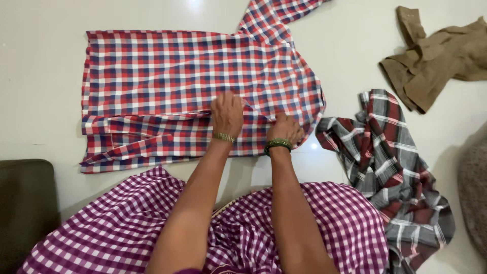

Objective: The person folds a red, white, and blue checkered shirt on the floor. They smooth the fabric, fold the sleeves inward, fold the bottom up, and then fold the shirt in half.

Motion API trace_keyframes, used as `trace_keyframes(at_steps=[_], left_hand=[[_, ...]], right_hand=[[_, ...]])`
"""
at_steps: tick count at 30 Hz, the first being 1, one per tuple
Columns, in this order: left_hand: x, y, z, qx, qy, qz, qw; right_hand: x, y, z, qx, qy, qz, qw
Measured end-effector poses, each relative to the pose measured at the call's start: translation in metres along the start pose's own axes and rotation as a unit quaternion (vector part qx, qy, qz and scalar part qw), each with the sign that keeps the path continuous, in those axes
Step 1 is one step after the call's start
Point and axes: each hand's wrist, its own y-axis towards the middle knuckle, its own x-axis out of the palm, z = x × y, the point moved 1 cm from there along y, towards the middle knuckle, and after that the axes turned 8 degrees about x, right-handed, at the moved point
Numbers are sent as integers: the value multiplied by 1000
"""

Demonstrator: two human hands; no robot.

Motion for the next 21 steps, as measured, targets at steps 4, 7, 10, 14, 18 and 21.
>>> trace_keyframes(at_steps=[4, 7, 10, 14, 18, 21], left_hand=[[-20, -48, 22, 105, 5, 19, 994], [-31, -78, 18, 82, -27, -20, 996], [-41, -102, 7, 49, -27, -121, 991], [-40, -116, -12, -2, 33, -235, 971], [-46, -113, -19, -60, 34, -380, 923], [-57, -106, -12, -62, 61, -459, 884]], right_hand=[[-37, 5, 11, 12, 4, -17, 1000], [-60, 19, 34, 181, 13, -41, 983], [-43, 34, 59, 245, 29, -42, 968], [15, 53, 85, 265, 79, -124, 953], [28, 64, 88, 231, 206, -40, 950], [25, 75, 76, 249, 470, -105, 840]])
